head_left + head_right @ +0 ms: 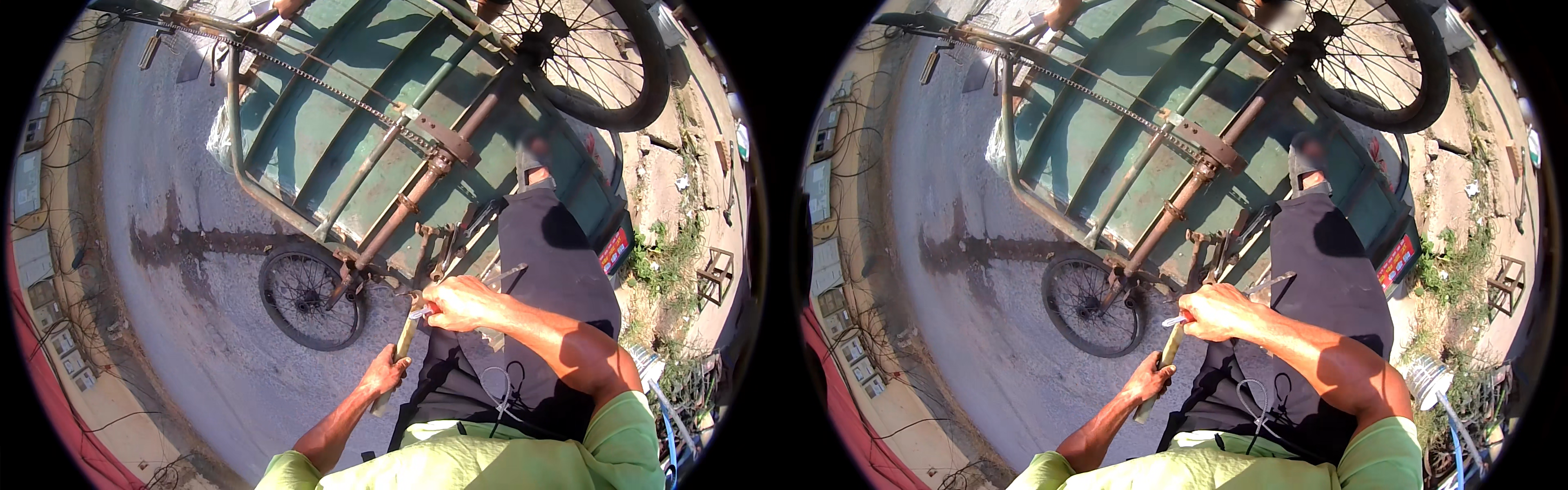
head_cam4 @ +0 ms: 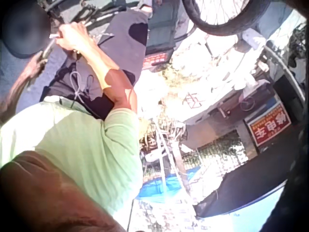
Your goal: The person uses a hammer and pliers to work on the rear axle and chain mechanism of a green cargo tricycle. They repeatedly strike a metal component on the axle with the hammer while holding the part steady with pliers, likely to loosen or adjust a seized section.
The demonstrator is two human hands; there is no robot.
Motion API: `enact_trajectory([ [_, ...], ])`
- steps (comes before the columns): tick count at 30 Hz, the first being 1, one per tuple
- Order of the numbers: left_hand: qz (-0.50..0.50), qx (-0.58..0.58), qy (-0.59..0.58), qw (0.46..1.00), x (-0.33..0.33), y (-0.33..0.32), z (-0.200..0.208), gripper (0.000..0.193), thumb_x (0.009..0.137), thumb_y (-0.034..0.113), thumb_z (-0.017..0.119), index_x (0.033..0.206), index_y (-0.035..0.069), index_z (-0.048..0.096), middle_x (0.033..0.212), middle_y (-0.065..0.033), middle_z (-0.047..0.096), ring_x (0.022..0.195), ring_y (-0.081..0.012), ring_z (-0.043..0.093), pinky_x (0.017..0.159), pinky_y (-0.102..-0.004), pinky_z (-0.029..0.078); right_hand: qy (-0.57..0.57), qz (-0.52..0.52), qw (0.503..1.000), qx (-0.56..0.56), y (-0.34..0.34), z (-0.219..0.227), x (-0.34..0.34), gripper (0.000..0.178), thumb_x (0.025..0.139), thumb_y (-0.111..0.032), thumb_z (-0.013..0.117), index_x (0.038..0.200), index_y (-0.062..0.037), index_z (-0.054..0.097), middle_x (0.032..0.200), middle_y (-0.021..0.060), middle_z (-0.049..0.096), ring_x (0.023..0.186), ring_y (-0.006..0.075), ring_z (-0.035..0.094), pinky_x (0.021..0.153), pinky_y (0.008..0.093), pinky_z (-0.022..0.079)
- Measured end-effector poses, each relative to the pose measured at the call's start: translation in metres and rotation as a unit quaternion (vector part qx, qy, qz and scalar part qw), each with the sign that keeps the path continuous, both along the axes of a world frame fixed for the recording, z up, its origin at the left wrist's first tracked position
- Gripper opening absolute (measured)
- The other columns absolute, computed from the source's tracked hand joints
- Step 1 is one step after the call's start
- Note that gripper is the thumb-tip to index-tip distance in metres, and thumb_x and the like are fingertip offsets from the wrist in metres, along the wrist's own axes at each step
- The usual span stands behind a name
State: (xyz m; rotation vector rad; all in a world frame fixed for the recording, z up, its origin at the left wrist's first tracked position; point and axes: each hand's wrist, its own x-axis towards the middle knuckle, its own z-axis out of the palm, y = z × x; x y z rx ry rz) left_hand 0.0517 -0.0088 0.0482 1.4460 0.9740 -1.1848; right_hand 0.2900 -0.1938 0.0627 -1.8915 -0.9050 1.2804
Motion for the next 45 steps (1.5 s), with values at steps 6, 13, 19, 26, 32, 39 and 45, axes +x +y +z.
enact_trajectory([
  [6,-0.013,-0.001,-0.111,0.994,-0.012,-0.025,-0.072,0.026,0.101,0.022,0.063,0.116,0.003,0.053,0.079,-0.0047,0.061,0.061,-0.0128,0.056,0.053,-0.0316,0.048,-0.006,0.042,0.999,-0.006,0.013,-0.006,-0.02,0.021,0.079,-0.023,0.068,0.086,-0.0038,0.065,0.076,0.0174,0.069,0.075,0.0406,0.069,0.068,0.0508,0.052],
  [13,0.057,0.022,-0.249,0.966,0.033,-0.02,-0.163,0.051,0.091,0.023,0.074,0.132,-0.001,0.056,0.1,-0.014,0.07,0.09,-0.0233,0.067,0.081,-0.0379,0.054,0.019,0.063,0.997,-0.033,0.015,-0.012,-0.027,0.021,0.078,-0.022,0.069,0.083,-0.0023,0.062,0.074,0.0182,0.067,0.075,0.0416,0.068,0.069,0.0509,0.052],
  [19,0.17,0.018,-0.231,0.958,0.062,-0.018,-0.175,0.051,0.091,0.025,0.074,0.133,0.002,0.057,0.101,-0.0143,0.071,0.081,-0.022,0.067,0.073,-0.0386,0.054,0.032,0.102,0.992,-0.068,0.012,-0.019,-0.036,0.023,0.08,-0.022,0.069,0.084,-0.0014,0.06,0.077,0.0176,0.066,0.078,0.041,0.067,0.071,0.0494,0.051],
  [26,0.075,0.087,-0.149,0.982,0.034,-0.041,-0.218,0.048,0.092,0.037,0.071,0.126,0.005,0.061,0.102,-0.0217,0.072,0.102,-0.0373,0.07,0.088,-0.0464,0.052,0.056,0.111,0.989,-0.079,0.017,-0.022,-0.04,0.022,0.08,-0.022,0.07,0.084,-0.003,0.06,0.078,0.0157,0.066,0.078,0.0397,0.066,0.07,0.0489,0.05],
  [32,0.084,0.042,-0.169,0.981,0.037,-0.055,-0.222,0.054,0.089,0.041,0.074,0.129,0.007,0.062,0.117,-0.0213,0.07,0.112,-0.0355,0.067,0.096,-0.044,0.05,0.05,0.095,0.992,-0.061,0.017,-0.022,-0.037,0.019,0.08,-0.019,0.073,0.085,-0.0045,0.061,0.078,0.0158,0.067,0.079,0.0402,0.066,0.07,0.0488,0.051],
  [39,0.049,0.016,-0.119,0.992,0.048,-0.054,-0.24,0.06,0.087,0.047,0.073,0.12,-0.001,0.062,0.114,-0.0266,0.069,0.11,-0.041,0.067,0.095,-0.048,0.05,0.056,0.099,0.99,-0.085,0.017,-0.022,-0.04,0.019,0.078,-0.018,0.07,0.084,-0.0039,0.059,0.077,0.0142,0.064,0.075,0.0388,0.065,0.067,0.0469,0.05],
  [45,0.017,0.112,-0.088,0.99,0.054,-0.06,-0.235,0.052,0.089,0.042,0.071,0.118,0.0,0.063,0.108,-0.0273,0.07,0.106,-0.0415,0.068,0.092,-0.0491,0.051,0.04,0.11,0.991,-0.072,0.011,-0.026,-0.045,0.019,0.079,-0.019,0.073,0.085,-0.005,0.061,0.076,0.0141,0.066,0.078,0.0383,0.067,0.068,0.0483,0.051],
])
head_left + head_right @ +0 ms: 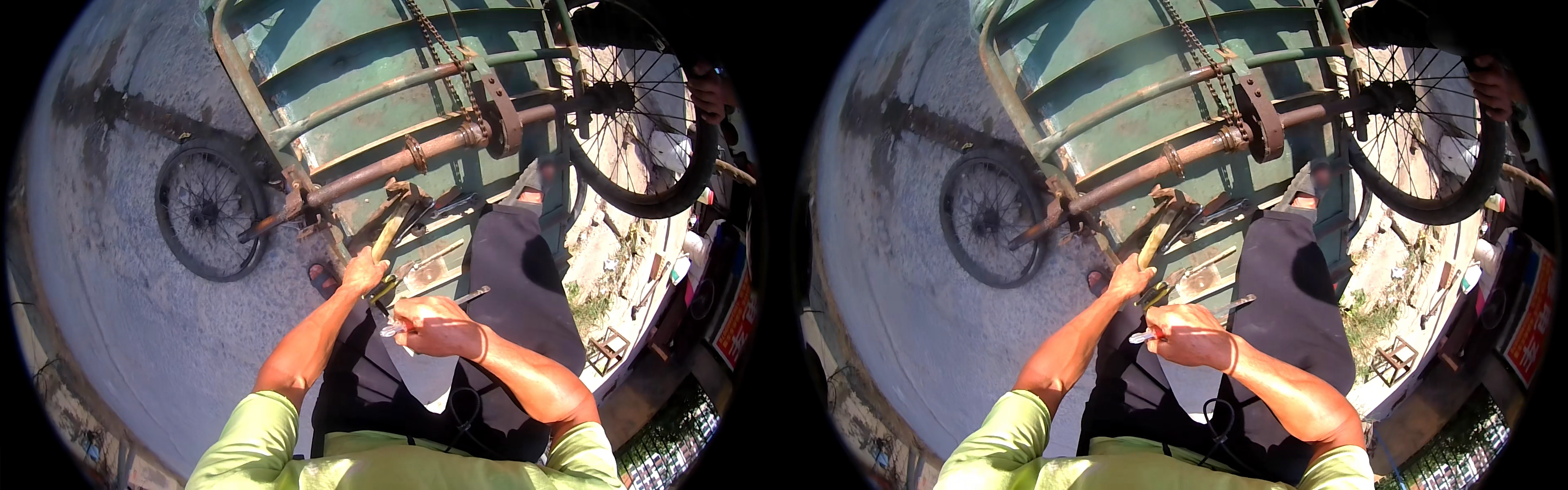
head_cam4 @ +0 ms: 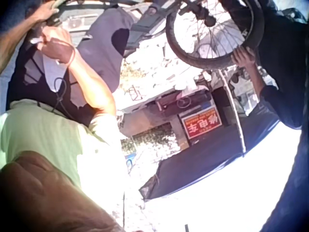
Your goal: The person uses a hammer and pliers to work on the rear axle and chain mechanism of a green cargo tricycle. They repeatedly strike a metal component on the axle with the hammer while holding the part steady with pliers, likely to loosen or adjust a seized section.
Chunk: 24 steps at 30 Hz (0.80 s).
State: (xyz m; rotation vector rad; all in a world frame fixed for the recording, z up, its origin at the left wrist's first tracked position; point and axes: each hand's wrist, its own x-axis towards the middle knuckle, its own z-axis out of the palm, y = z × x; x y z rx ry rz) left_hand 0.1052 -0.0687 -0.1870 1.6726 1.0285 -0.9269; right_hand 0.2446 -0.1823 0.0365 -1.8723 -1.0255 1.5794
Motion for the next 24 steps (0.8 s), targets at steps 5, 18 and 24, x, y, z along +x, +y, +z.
enact_trajectory([
  [5,0.037,-0.045,-0.081,0.995,-0.004,-0.012,-0.007,0.051,0.087,0.039,0.075,0.119,0.0,0.066,0.103,-0.0242,0.071,0.1,-0.0377,0.07,0.088,-0.0461,0.052,-0.009,0.0,0.999,0.043,-0.005,-0.001,-0.003,0.019,0.079,-0.018,0.074,0.083,-0.0058,0.06,0.072,0.013,0.064,0.073,0.0375,0.065,0.064,0.0475,0.05],
  [18,0.019,0.02,-0.048,0.998,0.006,-0.024,0.007,0.049,0.088,0.036,0.072,0.117,0.0,0.059,0.113,-0.0261,0.068,0.108,-0.044,0.066,0.09,-0.0536,0.052,-0.002,-0.023,0.998,0.057,-0.009,-0.007,-0.008,0.023,0.077,-0.015,0.076,0.08,-0.0063,0.055,0.071,0.0113,0.06,0.067,0.0355,0.063,0.059,0.0432,0.048],
  [24,-0.041,0.151,-0.157,0.975,-0.004,-0.02,0.027,0.05,0.087,0.028,0.074,0.124,0.0,0.058,0.117,-0.0226,0.063,0.114,-0.0396,0.061,0.095,-0.0499,0.05,0.001,-0.02,0.998,0.054,-0.008,-0.005,-0.007,0.022,0.077,-0.015,0.076,0.081,-0.0064,0.056,0.071,0.0116,0.06,0.068,0.0359,0.063,0.059,0.0434,0.048],
])
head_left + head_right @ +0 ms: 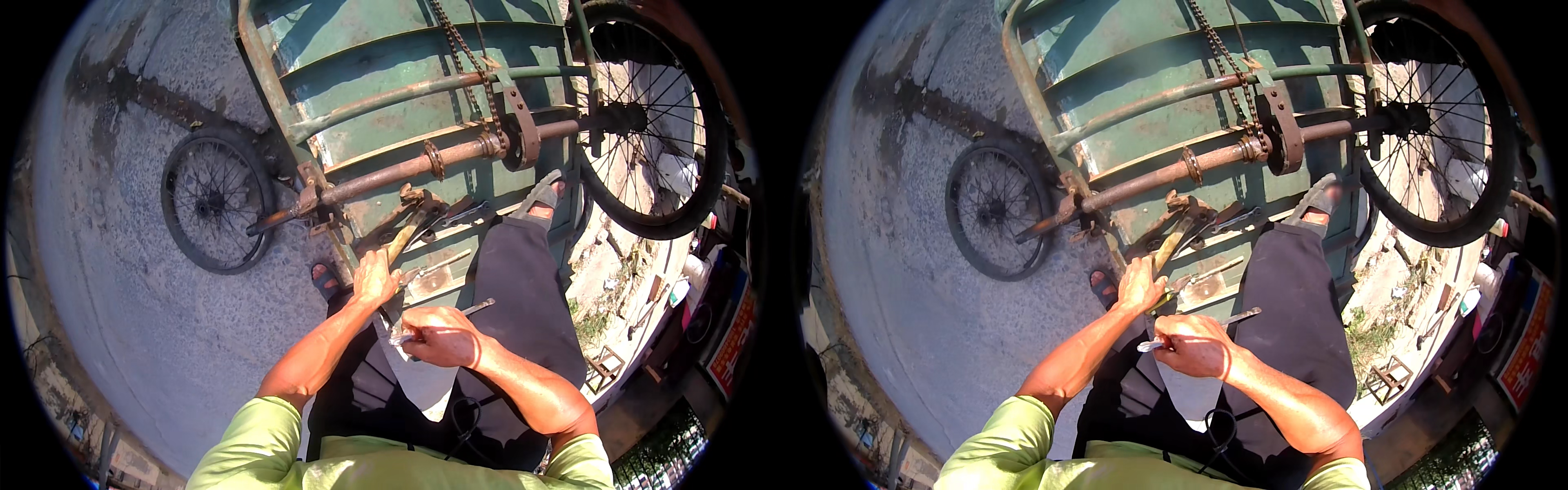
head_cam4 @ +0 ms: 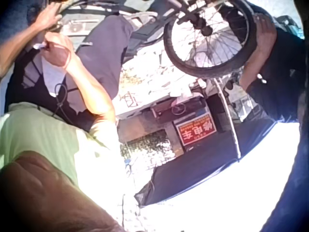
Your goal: The person uses a hammer and pliers to work on the rear axle and chain mechanism of a green cargo tricycle. They repeatedly strike a metal component on the axle with the hammer while holding the part steady with pliers, likely to loosen or adjust a seized section.
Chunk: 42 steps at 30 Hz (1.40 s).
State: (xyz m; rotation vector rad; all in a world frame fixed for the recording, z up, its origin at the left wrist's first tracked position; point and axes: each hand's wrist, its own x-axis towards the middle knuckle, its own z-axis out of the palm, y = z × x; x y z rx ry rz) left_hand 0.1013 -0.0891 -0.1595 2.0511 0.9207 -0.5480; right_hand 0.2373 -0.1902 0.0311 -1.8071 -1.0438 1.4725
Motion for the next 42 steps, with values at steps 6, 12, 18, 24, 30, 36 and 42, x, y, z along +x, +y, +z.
enact_trajectory([
  [6,0.035,0.081,-0.298,0.95,0.066,0.063,0.069,0.043,0.079,0.013,0.078,0.118,0.003,0.063,0.112,-0.0174,0.063,0.107,-0.0371,0.062,0.092,-0.0459,0.049,-0.001,-0.01,1.0,0.006,-0.003,-0.001,-0.003,0.022,0.077,-0.015,0.076,0.08,-0.0066,0.055,0.071,0.0116,0.06,0.067,0.0358,0.062,0.059,0.0433,0.048],
  [12,-0.137,0.098,-0.154,0.974,0.14,0.139,0.056,0.046,0.081,0.024,0.078,0.118,0.003,0.062,0.115,-0.0211,0.064,0.108,-0.0404,0.06,0.092,-0.0505,0.048,0.01,0.009,1.0,-0.013,0.0,0.003,0.001,0.021,0.081,-0.019,0.074,0.081,-0.0071,0.057,0.073,0.012,0.062,0.072,0.0372,0.065,0.062,0.0474,0.049],
  [18,-0.179,-0.205,0.071,0.96,0.185,0.174,0.052,0.05,0.083,0.041,0.082,0.111,0.002,0.068,0.089,-0.0148,0.07,0.09,-0.0293,0.07,0.079,-0.0426,0.053,0.007,0.01,1.0,-0.006,-0.006,0.001,0.0,0.021,0.08,-0.019,0.074,0.081,-0.0068,0.057,0.073,0.0124,0.062,0.071,0.0379,0.065,0.062,0.0475,0.049],
  [24,-0.182,-0.107,0.042,0.977,0.181,0.161,0.05,0.039,0.084,0.026,0.076,0.119,0.009,0.071,0.102,-0.0185,0.074,0.096,-0.0332,0.071,0.086,-0.0434,0.054,-0.001,0.011,1.0,-0.022,-0.002,0.005,0.007,0.021,0.079,-0.019,0.074,0.081,-0.0055,0.058,0.073,0.0126,0.063,0.072,0.0377,0.065,0.064,0.0474,0.05],
  [30,-0.172,-0.038,0.02,0.984,0.171,0.151,0.042,0.03,0.083,0.02,0.07,0.112,0.011,0.072,0.095,-0.0193,0.075,0.094,-0.0361,0.072,0.086,-0.0464,0.054,0.003,0.0,1.0,-0.017,-0.001,0.003,0.008,0.021,0.079,-0.019,0.073,0.082,-0.0053,0.058,0.073,0.0125,0.063,0.074,0.0378,0.065,0.064,0.0477,0.05],
  [36,-0.179,0.02,0.007,0.984,0.165,0.142,0.046,0.026,0.085,0.021,0.069,0.108,0.01,0.07,0.098,-0.0212,0.074,0.095,-0.0417,0.071,0.084,-0.0507,0.055,0.006,-0.001,1.0,-0.027,0.002,0.004,0.011,0.021,0.079,-0.019,0.073,0.082,-0.0053,0.058,0.074,0.0125,0.062,0.075,0.0379,0.065,0.064,0.0478,0.049],
  [42,-0.171,0.117,-0.025,0.978,0.154,0.128,0.041,0.032,0.085,0.024,0.074,0.112,0.011,0.063,0.096,-0.0183,0.073,0.091,-0.04,0.072,0.077,-0.0519,0.057,-0.002,0.002,1.0,-0.029,0.005,0.004,0.014,0.022,0.08,-0.019,0.073,0.081,-0.0052,0.056,0.074,0.013,0.062,0.075,0.0379,0.064,0.064,0.048,0.049],
])
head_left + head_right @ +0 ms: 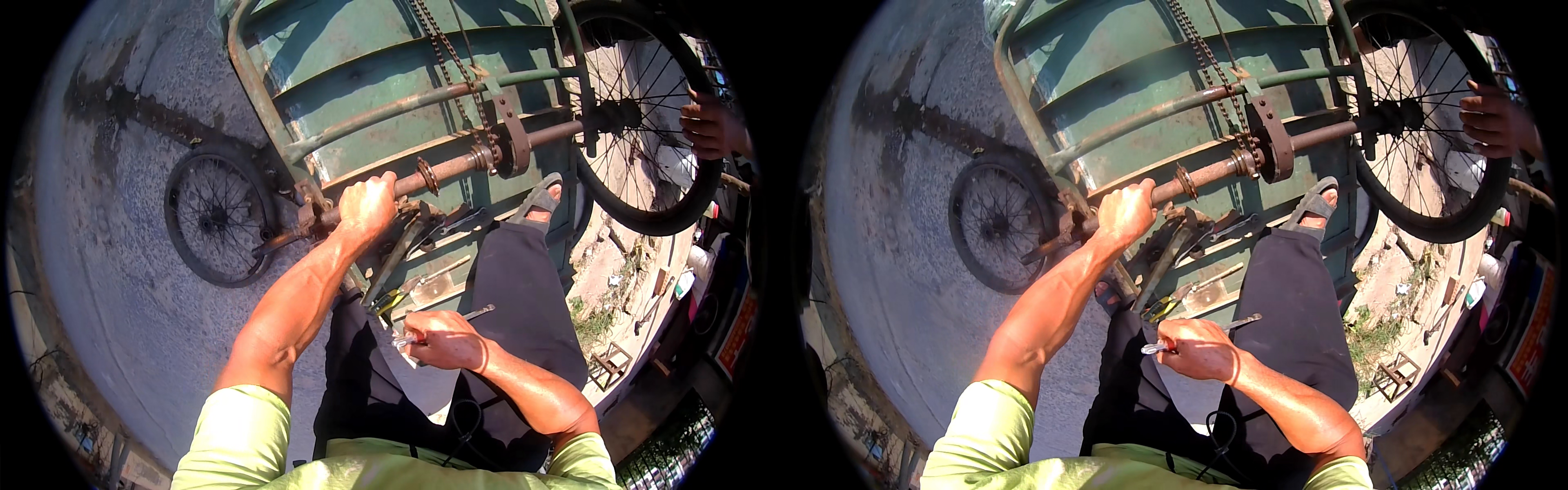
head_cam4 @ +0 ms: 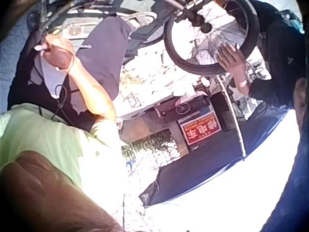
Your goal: The person uses a hammer and pliers to work on the rear axle and chain mechanism of a green cargo tricycle. They repeatedly strike a metal component on the axle with the hammer while holding the part steady with pliers, likely to loosen or adjust a seized section.
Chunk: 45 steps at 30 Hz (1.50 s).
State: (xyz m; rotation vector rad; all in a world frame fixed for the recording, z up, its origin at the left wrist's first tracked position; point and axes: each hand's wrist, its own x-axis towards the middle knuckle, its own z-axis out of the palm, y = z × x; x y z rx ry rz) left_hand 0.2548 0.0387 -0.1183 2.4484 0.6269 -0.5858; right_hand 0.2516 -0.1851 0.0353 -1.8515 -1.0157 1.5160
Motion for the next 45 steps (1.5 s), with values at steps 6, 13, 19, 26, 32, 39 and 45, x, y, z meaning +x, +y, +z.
enact_trajectory([
  [6,0.022,0.065,-0.077,0.995,-0.008,-0.01,-0.008,0.03,0.081,0.021,0.075,0.105,0.011,0.061,0.096,-0.0174,0.069,0.086,-0.0402,0.071,0.074,-0.0532,0.055,0.009,-0.014,1.0,0.007,0.0,-0.001,0.0,0.024,0.08,-0.019,0.073,0.08,-0.0047,0.054,0.073,0.0131,0.06,0.074,0.0379,0.064,0.064,0.0476,0.048],
  [13,0.02,0.007,-0.026,0.999,0.002,-0.005,0.008,0.032,0.082,0.027,0.077,0.104,0.009,0.063,0.097,-0.0176,0.072,0.092,-0.0399,0.071,0.08,-0.0512,0.054,-0.002,-0.006,1.0,0.002,-0.003,-0.005,-0.001,0.024,0.08,-0.019,0.074,0.08,-0.0052,0.055,0.073,0.0127,0.061,0.074,0.0372,0.064,0.064,0.0475,0.048],
  [19,-0.034,-0.136,0.091,0.986,0.032,0.024,0.001,0.039,0.082,0.032,0.077,0.11,0.006,0.07,0.099,-0.02,0.074,0.094,-0.0374,0.072,0.083,-0.0485,0.056,-0.003,0.004,1.0,0.015,-0.006,-0.004,-0.004,0.023,0.081,-0.02,0.074,0.082,-0.0064,0.056,0.073,0.0121,0.061,0.074,0.0365,0.064,0.063,0.0471,0.049],
  [26,-0.001,-0.038,0.025,0.999,0.019,0.0,0.001,0.03,0.085,0.029,0.074,0.108,0.01,0.068,0.099,-0.0192,0.075,0.096,-0.0384,0.072,0.083,-0.0496,0.057,0.012,-0.015,1.0,0.014,-0.009,-0.004,-0.005,0.023,0.079,-0.017,0.074,0.081,-0.006,0.054,0.072,0.0129,0.058,0.07,0.038,0.061,0.061,0.0452,0.047],
  [32,0.016,0.038,-0.054,0.998,0.009,-0.014,-0.005,0.024,0.086,0.023,0.071,0.103,0.007,0.064,0.091,-0.0175,0.072,0.086,-0.0389,0.073,0.073,-0.0503,0.058,-0.001,-0.011,1.0,0.018,-0.007,-0.005,-0.003,0.022,0.079,-0.016,0.074,0.082,-0.0062,0.055,0.072,0.0125,0.059,0.071,0.0376,0.061,0.061,0.0451,0.047],
  [39,0.005,0.026,-0.105,0.994,0.005,-0.013,0.0,0.028,0.082,0.021,0.074,0.104,0.005,0.065,0.091,-0.0194,0.072,0.086,-0.0384,0.073,0.072,-0.0487,0.058,-0.004,-0.01,1.0,0.011,-0.006,-0.005,-0.002,0.021,0.08,-0.016,0.074,0.082,-0.0063,0.055,0.073,0.0123,0.059,0.071,0.0367,0.062,0.062,0.0446,0.048],
  [45,-0.007,-0.328,0.187,0.926,0.048,0.031,-0.003,0.042,0.084,0.039,0.08,0.105,0.003,0.072,0.075,-0.0066,0.068,0.065,-0.0184,0.067,0.058,-0.0341,0.052,0.0,-0.011,1.0,0.024,-0.011,-0.009,-0.009,0.022,0.079,-0.017,0.074,0.084,-0.0065,0.056,0.074,0.0114,0.06,0.073,0.0348,0.063,0.063,0.044,0.048],
])
